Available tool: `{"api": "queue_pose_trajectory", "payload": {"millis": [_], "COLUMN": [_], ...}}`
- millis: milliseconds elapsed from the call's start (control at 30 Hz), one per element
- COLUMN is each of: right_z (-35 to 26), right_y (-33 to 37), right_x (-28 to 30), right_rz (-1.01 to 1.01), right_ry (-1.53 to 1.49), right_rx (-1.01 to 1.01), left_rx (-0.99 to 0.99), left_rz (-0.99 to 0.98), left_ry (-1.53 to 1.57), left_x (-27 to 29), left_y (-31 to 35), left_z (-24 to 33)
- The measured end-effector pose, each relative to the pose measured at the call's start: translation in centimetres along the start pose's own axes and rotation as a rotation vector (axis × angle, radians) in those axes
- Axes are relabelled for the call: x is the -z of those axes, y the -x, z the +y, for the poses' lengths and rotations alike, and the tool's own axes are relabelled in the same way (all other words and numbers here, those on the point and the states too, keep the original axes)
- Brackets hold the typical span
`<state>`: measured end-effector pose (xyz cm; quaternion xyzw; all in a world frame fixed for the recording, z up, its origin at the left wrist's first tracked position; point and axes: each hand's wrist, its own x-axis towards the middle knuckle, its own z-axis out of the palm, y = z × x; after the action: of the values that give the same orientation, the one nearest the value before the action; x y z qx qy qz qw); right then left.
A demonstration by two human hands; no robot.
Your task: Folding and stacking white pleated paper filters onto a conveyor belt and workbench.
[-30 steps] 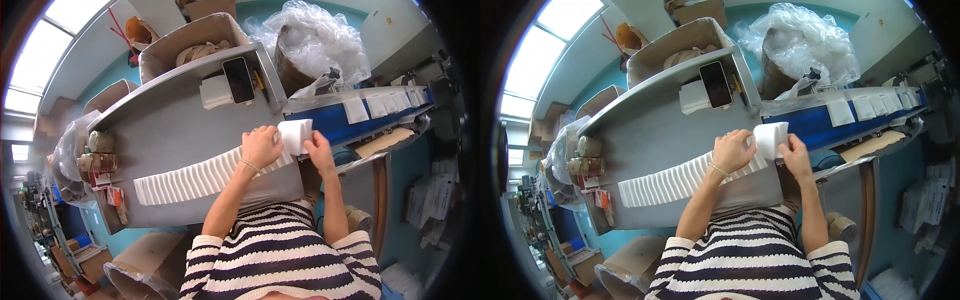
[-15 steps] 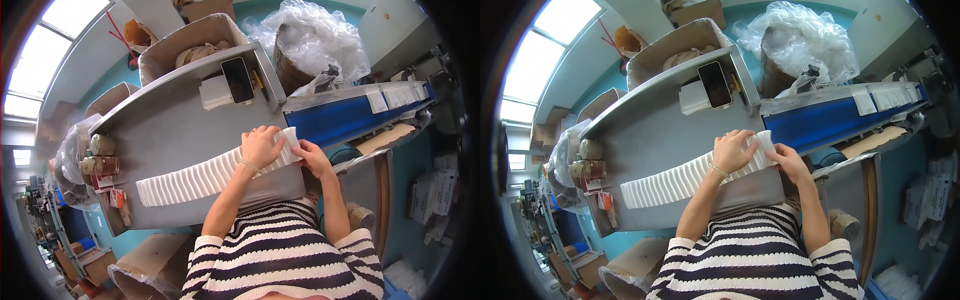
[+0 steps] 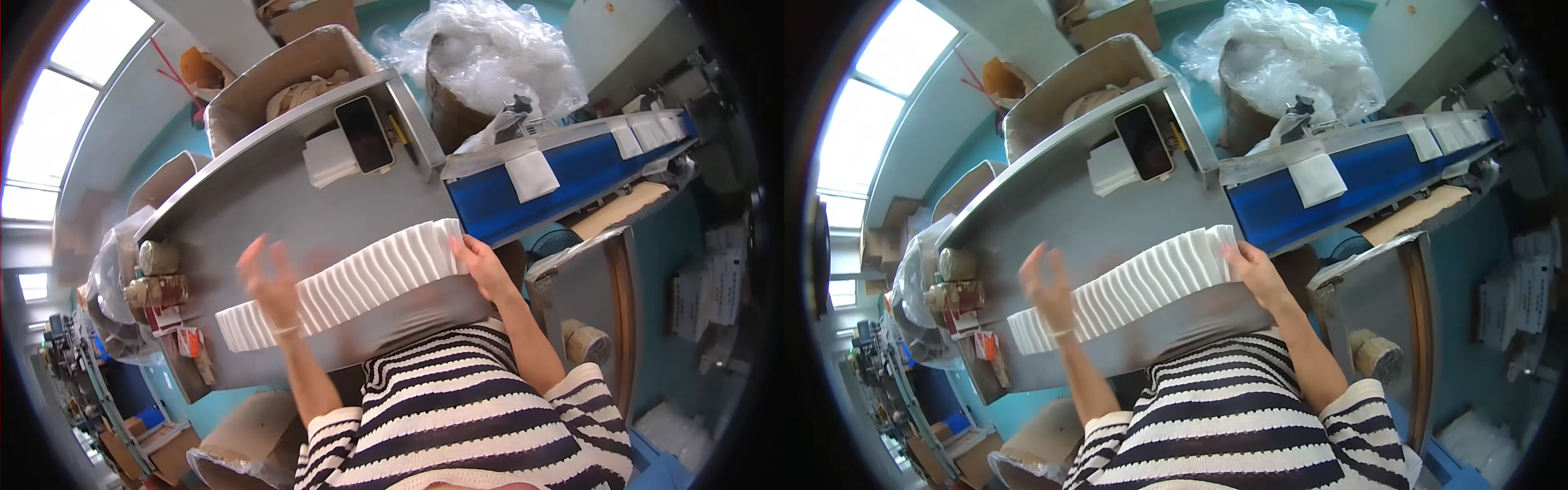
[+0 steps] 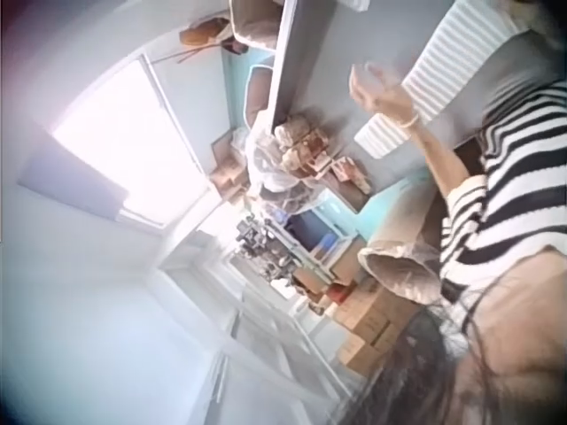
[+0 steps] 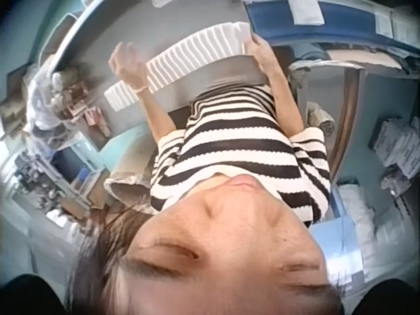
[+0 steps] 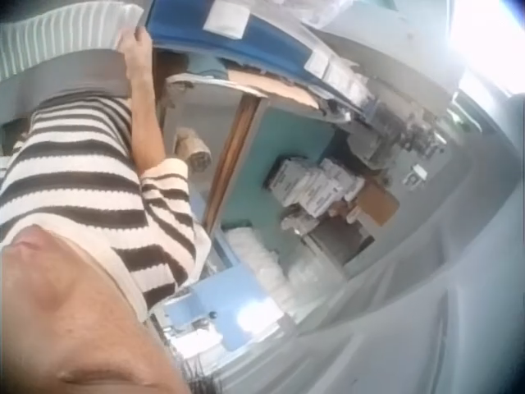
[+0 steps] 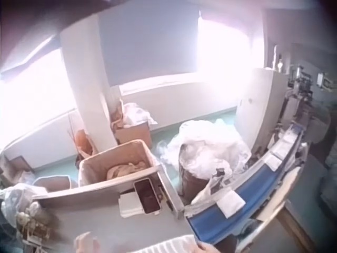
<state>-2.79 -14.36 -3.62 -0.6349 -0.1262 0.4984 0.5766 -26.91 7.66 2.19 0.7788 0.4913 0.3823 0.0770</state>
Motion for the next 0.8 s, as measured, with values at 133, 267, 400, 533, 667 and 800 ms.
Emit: {"api": "queue_pose_trajectory", "payload": {"millis": [133, 267, 400, 533, 667, 800], "right_z": [2.3, 0.5, 0.3, 0.7, 0.9, -0.2], "right_y": [-0.2, -0.1, 0.8, 0.3, 0.3, 0.1], "right_x": [3.3, 1.4, -2.4, -1.1, 1.0, 0.3], "right_rz": [0.033, 0.270, 0.057, -0.034, 0.090, 0.221], "right_ry": [-0.126, -0.194, 0.372, -0.200, -0.236, -0.310], "right_rx": [-0.020, 0.025, 0.171, -0.125, -0.138, -0.154], "left_rx": [0.283, 0.702, 1.006, 0.804, 1.148, 0.911], "left_rz": [0.046, -0.045, -0.142, -0.497, -0.332, -0.258], "left_ry": [-0.357, -0.181, 0.166, 0.019, 0.200, 0.563], "left_x": [6.1, 9.0, 9.7, 11.9, 12.5, 13.5], "left_y": [1.1, 3.2, 5.4, 4.7, 3.7, 5.7], "left_z": [-14.6, -24.2, -31.9, -33.6, -25.2, -25.8]}}
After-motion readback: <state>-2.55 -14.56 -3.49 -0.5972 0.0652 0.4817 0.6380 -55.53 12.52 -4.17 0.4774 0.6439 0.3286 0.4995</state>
